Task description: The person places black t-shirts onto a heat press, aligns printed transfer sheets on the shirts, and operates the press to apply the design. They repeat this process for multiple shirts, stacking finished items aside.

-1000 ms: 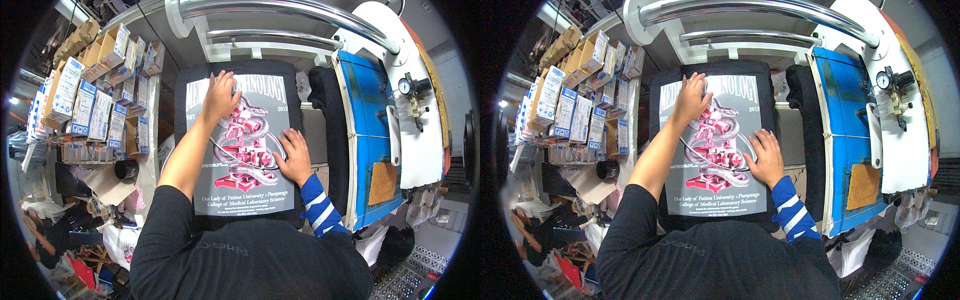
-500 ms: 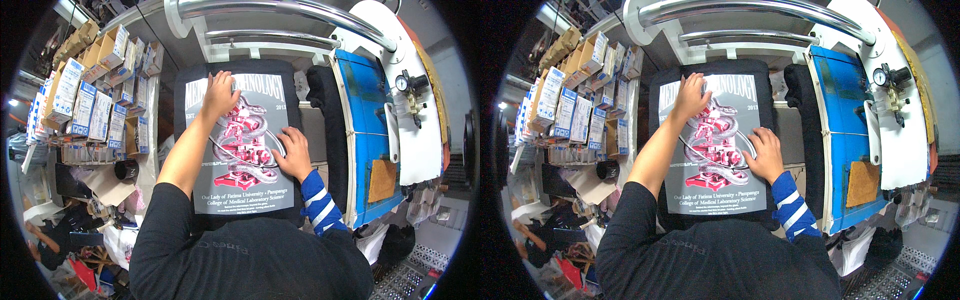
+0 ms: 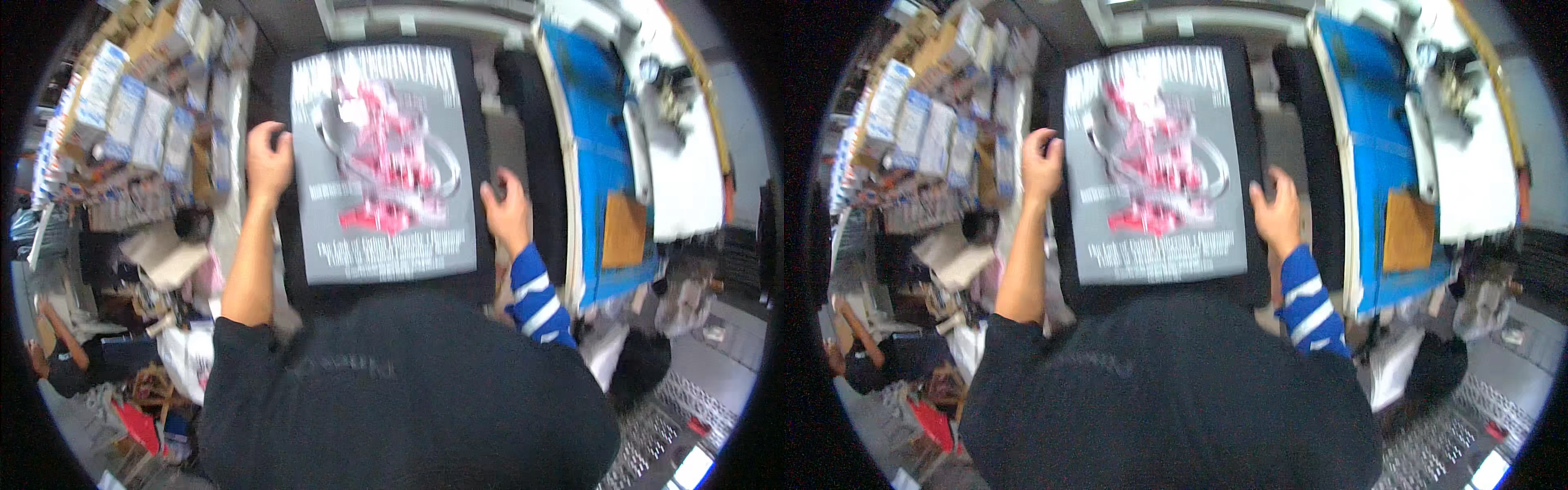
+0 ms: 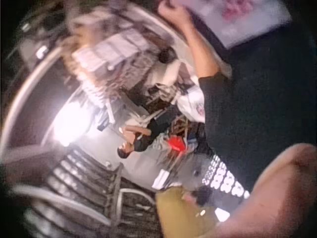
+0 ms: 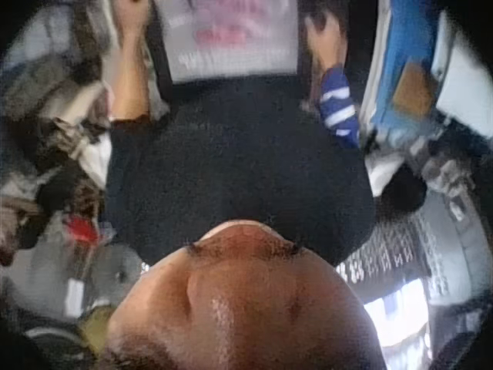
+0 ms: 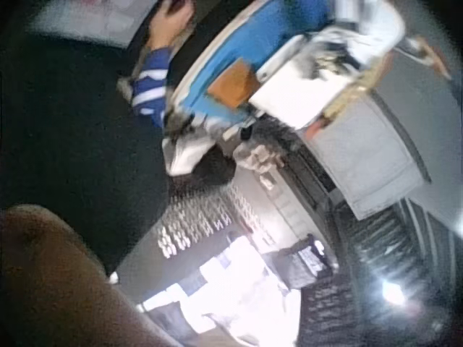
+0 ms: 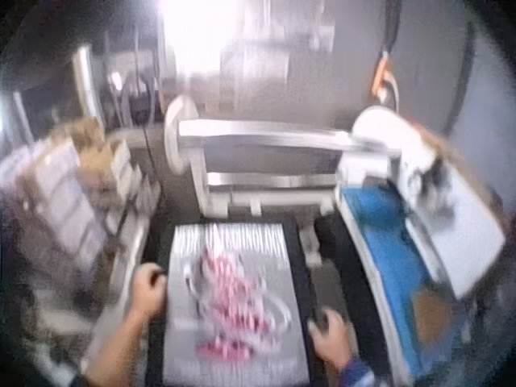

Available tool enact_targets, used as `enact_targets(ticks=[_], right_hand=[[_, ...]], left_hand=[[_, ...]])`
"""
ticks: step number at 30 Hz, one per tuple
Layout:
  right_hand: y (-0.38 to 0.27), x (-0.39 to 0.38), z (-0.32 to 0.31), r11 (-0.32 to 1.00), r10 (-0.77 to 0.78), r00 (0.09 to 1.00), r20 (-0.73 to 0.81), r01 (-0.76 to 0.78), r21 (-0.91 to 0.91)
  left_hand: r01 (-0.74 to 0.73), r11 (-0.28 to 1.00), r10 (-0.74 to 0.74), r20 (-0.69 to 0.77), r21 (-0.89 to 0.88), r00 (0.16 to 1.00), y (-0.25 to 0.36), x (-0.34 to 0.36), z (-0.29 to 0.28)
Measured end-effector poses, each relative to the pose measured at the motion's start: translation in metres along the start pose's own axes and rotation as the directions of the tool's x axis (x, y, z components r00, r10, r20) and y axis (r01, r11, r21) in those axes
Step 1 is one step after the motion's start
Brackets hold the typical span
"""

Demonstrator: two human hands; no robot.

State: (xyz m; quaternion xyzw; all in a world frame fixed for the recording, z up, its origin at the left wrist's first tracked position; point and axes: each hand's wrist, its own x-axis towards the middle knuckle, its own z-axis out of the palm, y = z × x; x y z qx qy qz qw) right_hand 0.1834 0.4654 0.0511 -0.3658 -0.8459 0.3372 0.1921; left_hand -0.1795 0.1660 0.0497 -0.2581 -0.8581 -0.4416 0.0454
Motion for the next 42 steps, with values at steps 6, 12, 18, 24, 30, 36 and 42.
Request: enact_targets(ticks=[6,12,18,24,30,36,42], right_hand=[[0.063,-0.059,-0.003,0.326,0.504,0.645,0.574,-0.758,0.566],[0.051,-0.014,-0.004,0.137,0.306,0.675,0.672,-0.73,0.67],[0.044,-0.023,-0.031,0.339,0.346,0.614,0.71,-0.787,0.515],[0.051,-0.059,-0.046,0.334,0.309,0.779,0.546,-0.627,0.704],[0.059,-0.068,-0.053,0.474,0.394,0.804,0.445,-0.593,0.651],[0.063,-0.073,-0.052,0.422,0.388,0.806,0.447,-0.587,0.691],[0.074,-0.073,-0.049,0.432,0.355,0.835,0.42,-0.545,0.718]], left_hand=[[0.839,0.273,-0.545,0.643,-0.472,0.539,-0.057,-0.16,-0.062],[0.832,0.217,-0.467,0.694,-0.511,0.548,-0.054,-0.129,-0.066],[0.792,0.331,-0.401,0.684,-0.513,0.61,-0.038,-0.13,-0.076],[0.783,0.438,-0.425,0.666,-0.442,0.613,-0.057,-0.159,-0.113],[0.748,0.506,-0.44,0.618,-0.429,0.652,-0.069,-0.169,-0.127],[0.747,0.51,-0.446,0.613,-0.425,0.653,-0.056,-0.175,-0.138],[0.737,0.449,-0.428,0.603,-0.505,0.674,-0.051,-0.176,-0.138]])
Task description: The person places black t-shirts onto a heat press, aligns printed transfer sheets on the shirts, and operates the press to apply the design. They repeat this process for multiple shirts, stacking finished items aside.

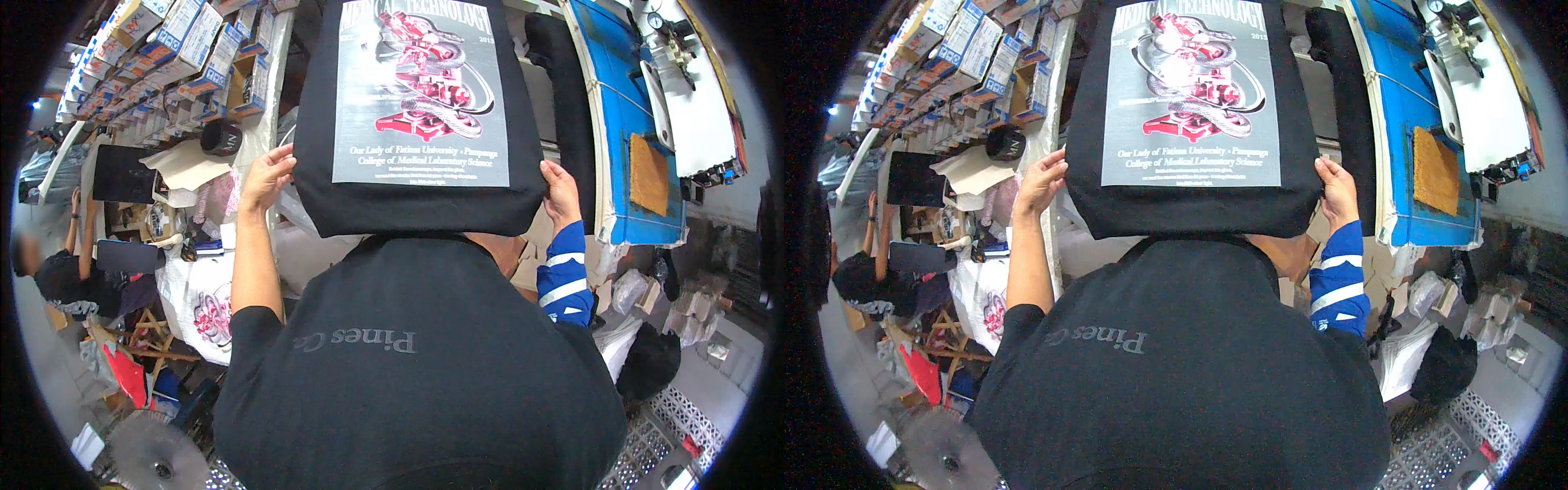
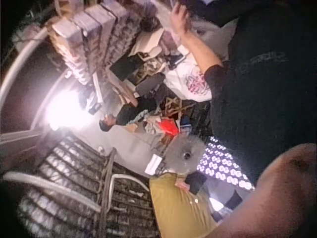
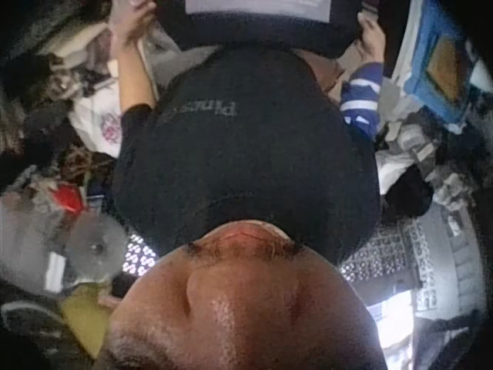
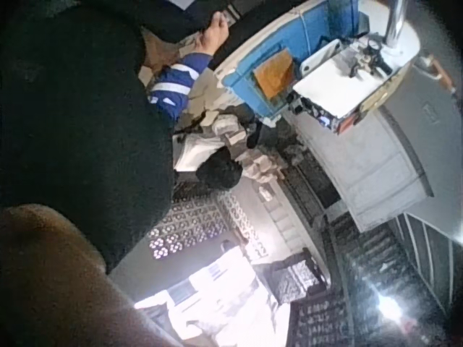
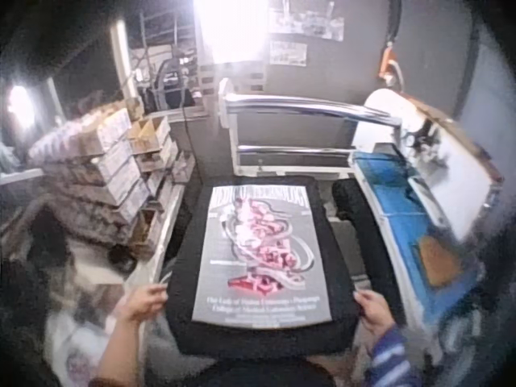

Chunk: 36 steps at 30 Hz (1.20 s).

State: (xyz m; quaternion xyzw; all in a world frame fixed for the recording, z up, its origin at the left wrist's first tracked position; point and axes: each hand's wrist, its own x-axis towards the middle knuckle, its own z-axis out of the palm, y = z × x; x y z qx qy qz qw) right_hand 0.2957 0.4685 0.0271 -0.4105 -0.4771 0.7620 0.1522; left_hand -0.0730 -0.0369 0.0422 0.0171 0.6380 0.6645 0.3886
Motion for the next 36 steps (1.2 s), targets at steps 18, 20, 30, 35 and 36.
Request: enact_targets(ticks=[18,20,30,35,36], right_hand=[[0.011,-0.07,0.148,-0.133,-0.607,0.467,0.643,0.738,-0.661],[0.011,-0.069,0.147,-0.128,-0.595,0.49,0.637,0.725,-0.677],[0.014,-0.064,0.144,-0.089,-0.603,0.518,0.607,0.713,-0.696],[0.012,-0.063,0.147,-0.096,-0.621,0.5,0.604,0.716,-0.692],[0.011,-0.063,0.149,-0.111,-0.624,0.495,0.604,0.709,-0.696]], left_hand=[[-0.788,-0.1,0.574,0.682,0.608,0.453,-0.017,-0.033,0.244],[-0.775,-0.088,0.563,0.673,0.626,0.479,-0.019,-0.032,0.243],[-0.709,-0.121,0.623,0.61,0.695,0.491,-0.038,-0.03,0.251],[-0.708,-0.091,0.59,0.611,0.7,0.528,-0.034,-0.034,0.252],[-0.702,-0.067,0.562,0.608,0.709,0.561,-0.03,-0.034,0.253]])
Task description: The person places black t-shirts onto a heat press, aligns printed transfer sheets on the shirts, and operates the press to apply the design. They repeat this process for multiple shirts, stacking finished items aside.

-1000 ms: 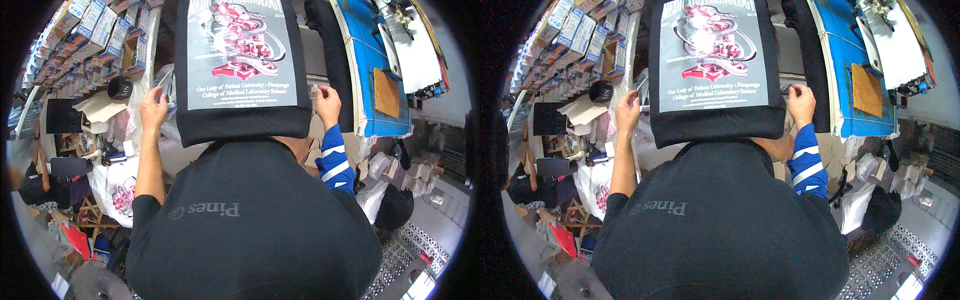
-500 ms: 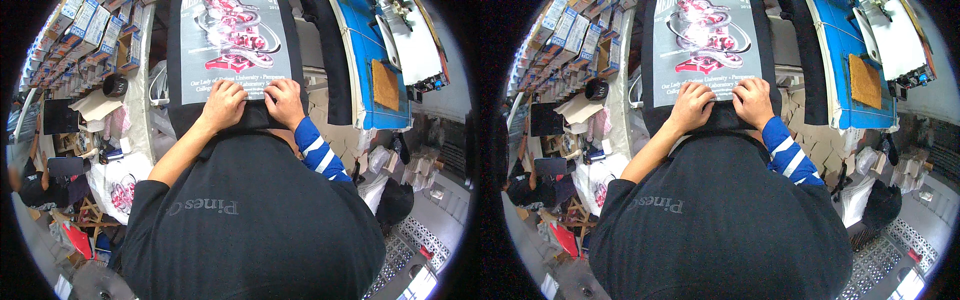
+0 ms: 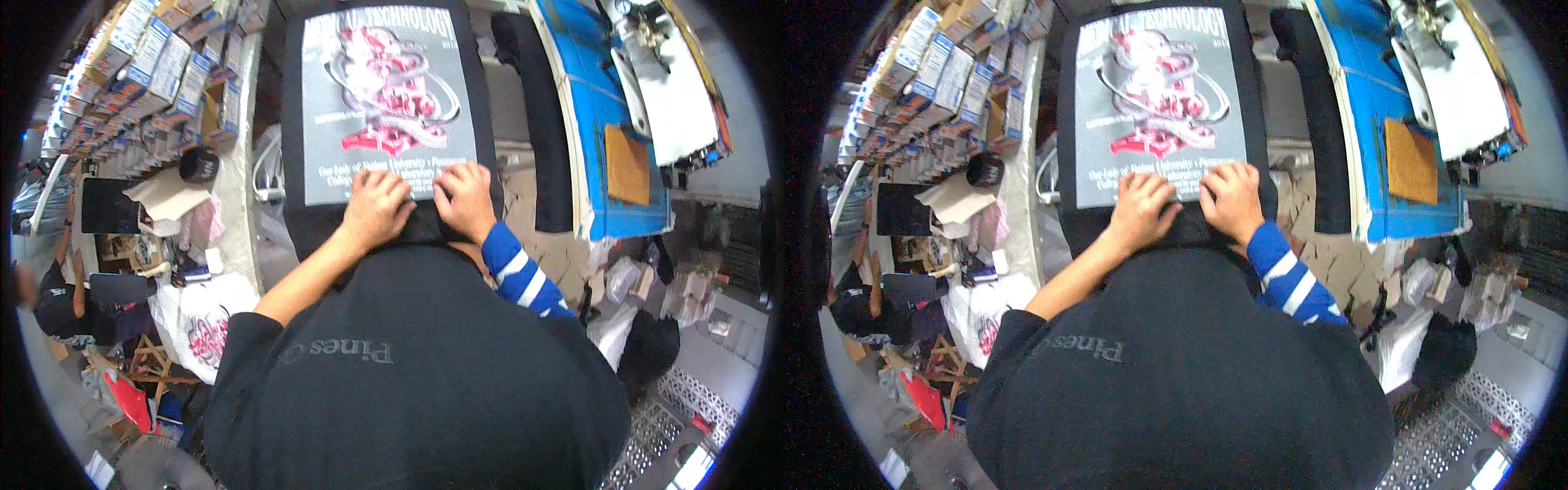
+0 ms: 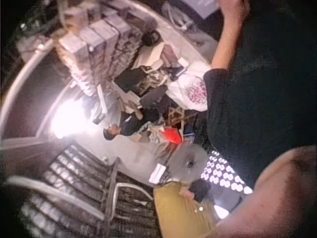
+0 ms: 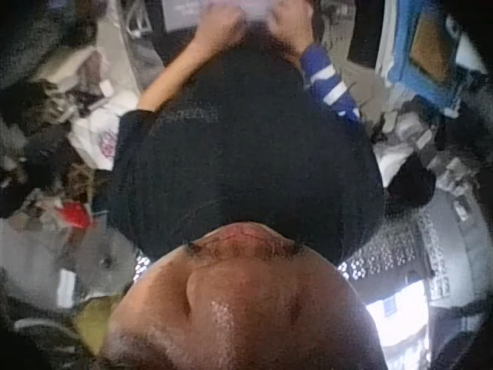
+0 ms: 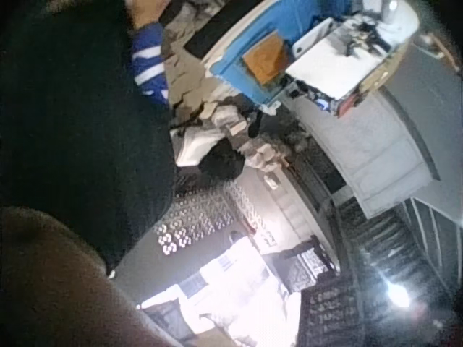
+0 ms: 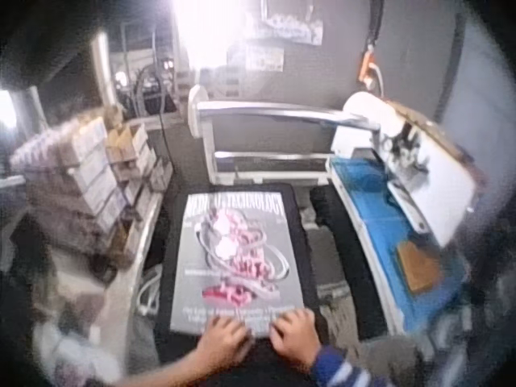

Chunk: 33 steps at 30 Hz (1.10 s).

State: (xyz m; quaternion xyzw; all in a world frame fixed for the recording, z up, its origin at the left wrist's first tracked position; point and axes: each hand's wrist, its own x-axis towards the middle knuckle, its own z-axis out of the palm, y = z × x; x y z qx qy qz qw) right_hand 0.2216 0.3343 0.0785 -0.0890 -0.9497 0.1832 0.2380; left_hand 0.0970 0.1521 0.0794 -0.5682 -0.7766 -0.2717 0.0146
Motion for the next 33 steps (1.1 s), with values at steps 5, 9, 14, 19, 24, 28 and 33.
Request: enact_targets(ticks=[5,9,14,19,24,28,33], right_hand=[[0.012,0.018,-0.001,0.997,0.035,0.991,0.132,-0.044,0.066],[0.069,0.055,0.004,0.984,0.177,0.971,-0.161,-0.177,0.012],[0.162,0.121,0.034,0.619,0.78,0.619,-0.092,-0.741,0.26],[0.233,0.199,0.069,-0.257,0.583,0.463,0.667,-0.674,0.692],[0.284,0.265,0.09,0.493,0.867,0.495,0.049,-0.869,0.044],[0.296,0.285,0.103,-0.401,0.52,0.436,0.735,-0.635,0.66],[0.301,0.287,0.083,-0.131,0.787,0.462,0.408,-0.521,0.843]], left_hand=[[0.094,0.98,-0.092,0.017,-0.173,0.996,-0.029,0.024,-0.018],[0.223,0.97,-0.243,-0.386,-0.098,0.89,-0.133,0.05,-0.038],[0.692,0.534,-0.84,-0.214,-0.487,0.498,-0.285,0.068,-0.037],[0.683,-0.027,-0.804,0.422,-0.73,0.419,-0.369,0.112,-0.027],[0.522,-0.3,-0.715,0.55,-0.798,0.431,-0.403,0.166,-0.022],[0.476,-0.392,-0.672,0.598,-0.788,0.437,-0.425,0.18,-0.011],[0.401,-0.073,-0.866,0.257,-0.913,0.429,-0.442,0.173,-0.008]])
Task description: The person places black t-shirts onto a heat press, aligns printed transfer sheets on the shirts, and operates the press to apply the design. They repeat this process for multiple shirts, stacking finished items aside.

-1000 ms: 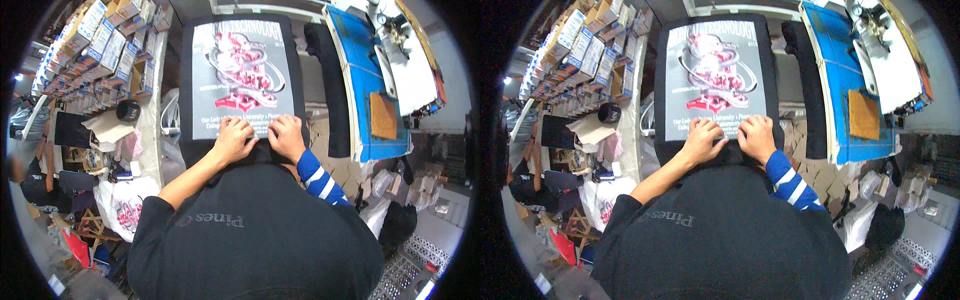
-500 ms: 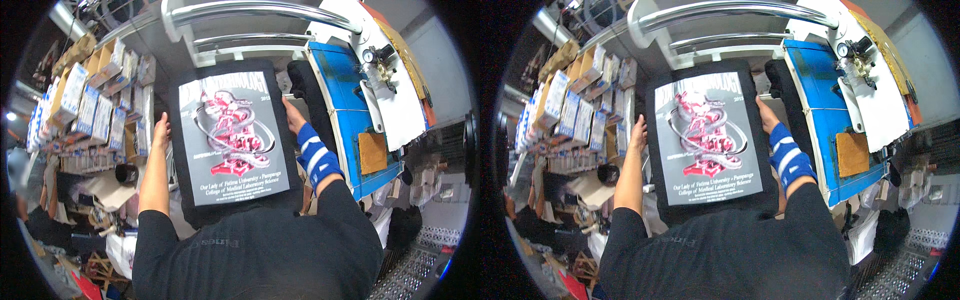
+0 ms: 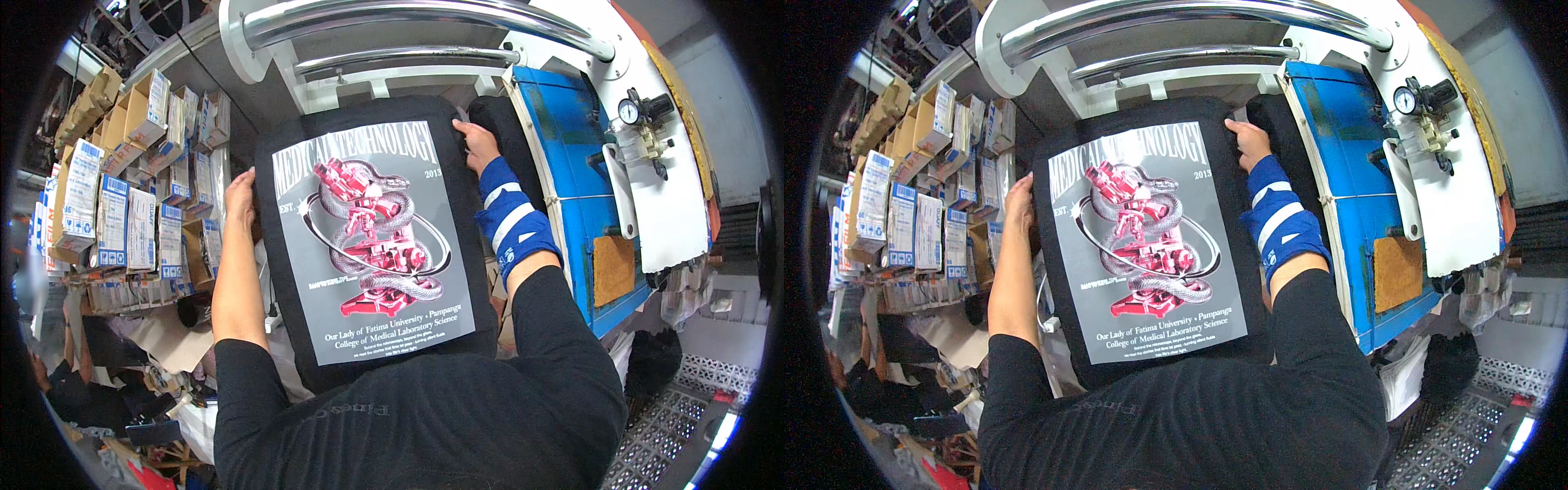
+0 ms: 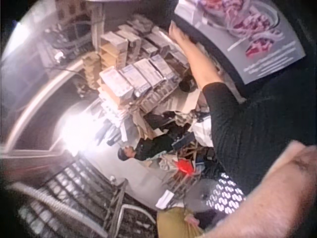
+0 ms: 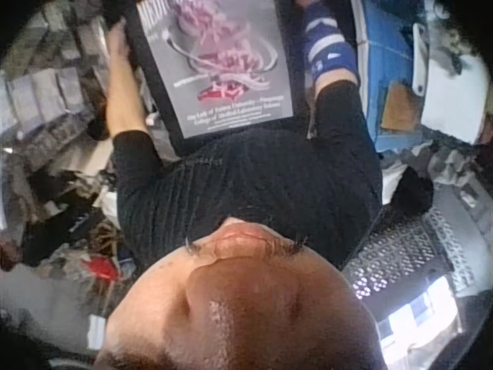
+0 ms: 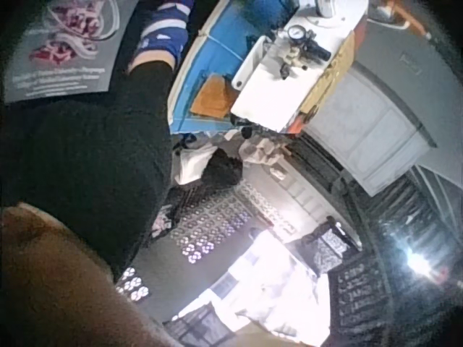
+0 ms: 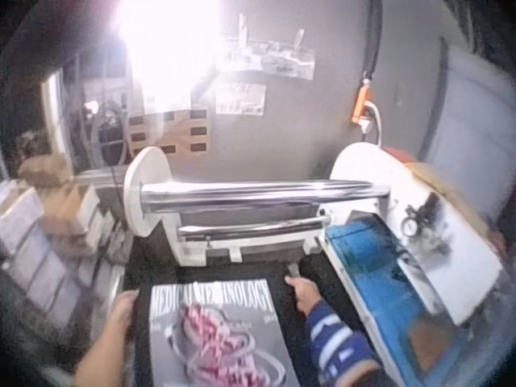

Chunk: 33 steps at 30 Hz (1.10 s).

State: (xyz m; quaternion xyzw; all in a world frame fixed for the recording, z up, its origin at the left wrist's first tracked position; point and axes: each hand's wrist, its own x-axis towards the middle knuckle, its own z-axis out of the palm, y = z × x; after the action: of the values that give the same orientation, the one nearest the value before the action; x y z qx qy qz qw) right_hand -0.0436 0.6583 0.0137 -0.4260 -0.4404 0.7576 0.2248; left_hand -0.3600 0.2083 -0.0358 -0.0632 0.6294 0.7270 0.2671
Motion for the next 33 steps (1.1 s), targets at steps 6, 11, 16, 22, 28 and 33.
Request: enact_targets(ticks=[6,11,16,22,28,33], right_hand=[[-0.019,-0.015,-0.004,0.993,-0.055,0.998,-0.043,0.051,-0.106],[-0.019,-0.016,-0.004,0.955,-0.143,0.989,-0.035,0.129,-0.269],[-0.015,-0.003,-0.008,0.984,-0.1,0.994,-0.045,0.092,-0.151],[-0.014,0.003,-0.012,0.97,-0.116,0.99,-0.075,0.096,-0.225],[-0.017,-0.094,0.001,0.471,-0.622,0.771,0.137,0.509,-0.721],[-0.027,-0.278,-0.058,-0.016,-0.829,0.407,0.383,0.667,-0.745]], left_hand=[[-0.083,0.995,0.086,-0.076,0.048,0.993,0.022,-0.017,-0.015],[-0.102,0.984,0.12,-0.119,0.145,0.986,0.027,-0.019,-0.012],[-0.18,0.984,0.178,-0.128,0.003,0.976,0.019,-0.011,-0.012],[-0.184,0.983,0.184,-0.125,0.012,0.975,0.022,-0.011,-0.012],[-0.515,0.614,0.613,0.049,0.598,0.789,0.021,-0.106,-0.014],[-0.682,0.253,0.755,0.301,0.686,0.583,-0.022,-0.291,-0.032]])
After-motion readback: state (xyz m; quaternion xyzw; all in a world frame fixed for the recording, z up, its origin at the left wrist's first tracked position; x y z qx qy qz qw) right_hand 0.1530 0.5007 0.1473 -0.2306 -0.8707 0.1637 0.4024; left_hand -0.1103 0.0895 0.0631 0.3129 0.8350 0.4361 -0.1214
